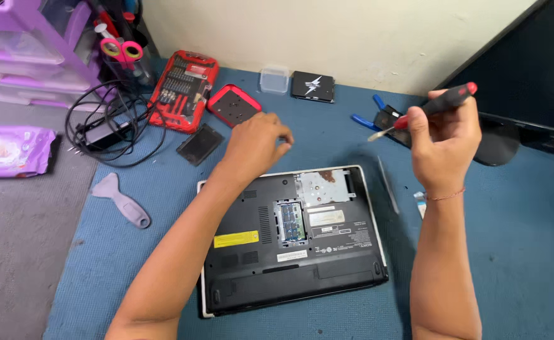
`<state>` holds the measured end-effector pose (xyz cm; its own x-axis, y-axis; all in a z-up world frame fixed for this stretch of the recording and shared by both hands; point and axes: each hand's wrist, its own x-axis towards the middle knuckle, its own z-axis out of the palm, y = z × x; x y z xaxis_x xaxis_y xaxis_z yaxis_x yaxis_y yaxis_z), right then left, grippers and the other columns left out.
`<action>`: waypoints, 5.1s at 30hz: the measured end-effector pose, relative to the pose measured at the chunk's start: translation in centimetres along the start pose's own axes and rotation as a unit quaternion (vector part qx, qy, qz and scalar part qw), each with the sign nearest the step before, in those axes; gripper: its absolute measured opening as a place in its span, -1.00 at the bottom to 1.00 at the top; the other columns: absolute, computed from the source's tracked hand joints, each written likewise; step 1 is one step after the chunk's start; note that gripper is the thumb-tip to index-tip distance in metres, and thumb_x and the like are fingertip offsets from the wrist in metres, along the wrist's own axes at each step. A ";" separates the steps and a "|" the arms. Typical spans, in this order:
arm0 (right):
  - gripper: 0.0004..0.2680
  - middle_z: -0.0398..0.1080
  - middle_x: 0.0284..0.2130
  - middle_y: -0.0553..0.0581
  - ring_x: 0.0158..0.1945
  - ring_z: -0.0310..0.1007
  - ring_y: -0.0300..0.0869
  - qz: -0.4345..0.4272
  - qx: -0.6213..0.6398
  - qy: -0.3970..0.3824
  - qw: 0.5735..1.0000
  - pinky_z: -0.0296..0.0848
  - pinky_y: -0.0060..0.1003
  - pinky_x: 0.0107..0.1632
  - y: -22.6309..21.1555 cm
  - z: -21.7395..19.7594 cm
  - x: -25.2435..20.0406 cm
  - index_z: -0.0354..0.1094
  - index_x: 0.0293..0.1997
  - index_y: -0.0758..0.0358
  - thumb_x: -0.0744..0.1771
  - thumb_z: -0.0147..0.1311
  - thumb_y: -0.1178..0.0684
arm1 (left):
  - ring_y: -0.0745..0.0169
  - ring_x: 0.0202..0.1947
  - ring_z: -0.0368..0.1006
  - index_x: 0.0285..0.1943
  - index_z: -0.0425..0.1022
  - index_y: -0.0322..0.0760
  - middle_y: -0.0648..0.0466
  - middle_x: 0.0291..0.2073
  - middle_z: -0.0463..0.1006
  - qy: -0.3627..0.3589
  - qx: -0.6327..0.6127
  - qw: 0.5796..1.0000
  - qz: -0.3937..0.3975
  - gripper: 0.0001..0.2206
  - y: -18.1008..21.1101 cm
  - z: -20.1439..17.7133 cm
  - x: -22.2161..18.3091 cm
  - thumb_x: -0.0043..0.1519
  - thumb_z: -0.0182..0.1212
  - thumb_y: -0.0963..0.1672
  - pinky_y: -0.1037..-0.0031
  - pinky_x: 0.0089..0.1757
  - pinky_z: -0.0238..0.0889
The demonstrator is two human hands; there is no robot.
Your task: The person uses a screwdriver to remove screws from the back cover of a laptop, then places a metal cover over the internal components and secures it with screws. The person continues to fasten screws around the laptop's back cover.
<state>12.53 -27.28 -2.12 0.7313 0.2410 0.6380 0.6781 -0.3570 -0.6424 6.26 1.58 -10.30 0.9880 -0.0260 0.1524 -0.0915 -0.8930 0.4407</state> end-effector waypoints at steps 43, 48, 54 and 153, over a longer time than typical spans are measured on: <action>-0.85 0.54 -0.24 0.10 -0.09 0.58 0.14 0.193 -0.349 -0.256 0.881 0.50 0.03 0.00 6.3 -4.0 0.8 0.53 0.00 0.07 0.34 0.20 0.14 | 0.17 -0.29 0.49 -0.02 0.68 -0.09 0.12 -0.35 0.62 0.018 -0.125 0.991 0.045 -0.81 3.9 -1.6 -1.6 0.19 0.34 -0.13 0.32 -0.23 0.41; -0.86 0.52 -0.24 0.53 -0.04 0.44 0.52 0.169 -0.200 -0.356 0.897 0.39 0.32 -0.02 -0.5 -3.2 1.2 0.48 -0.05 0.33 0.33 0.08 0.18 | 0.14 -0.24 0.51 0.08 0.62 -0.11 0.13 -0.28 0.62 0.008 -0.144 0.987 0.074 -0.77 4.2 -1.8 -1.8 0.25 0.23 -0.16 0.29 -0.17 0.39; -0.92 0.54 -0.38 0.34 -0.20 0.51 0.35 0.159 -0.158 -0.425 0.877 0.44 0.08 -0.08 -0.5 0.1 0.3 0.51 -0.17 0.16 0.33 0.11 0.12 | -0.04 -0.20 0.53 0.09 0.59 -0.21 -0.03 -0.24 0.64 -0.009 -0.188 0.976 0.107 -0.76 5.2 -2.9 -2.2 0.28 0.12 -0.20 0.14 -0.11 0.38; -0.69 0.59 -0.35 0.16 -0.39 0.65 -0.07 0.028 0.028 -0.088 0.995 0.60 -0.24 -0.24 2.3 1.4 -4.5 0.15 -0.14 0.30 0.33 0.38 0.09 | -0.13 0.05 0.43 0.22 0.53 -0.21 -0.05 -0.04 0.48 0.041 -0.134 0.981 0.131 -0.61 8.4 4.1 -1.3 0.27 0.27 0.01 0.17 0.04 0.30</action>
<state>10.94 -27.89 -7.07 0.7667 0.3771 0.5196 0.6349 -0.3255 -0.7007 4.67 -7.71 -10.46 0.9136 -0.1937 0.3575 -0.3820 -0.7098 0.5918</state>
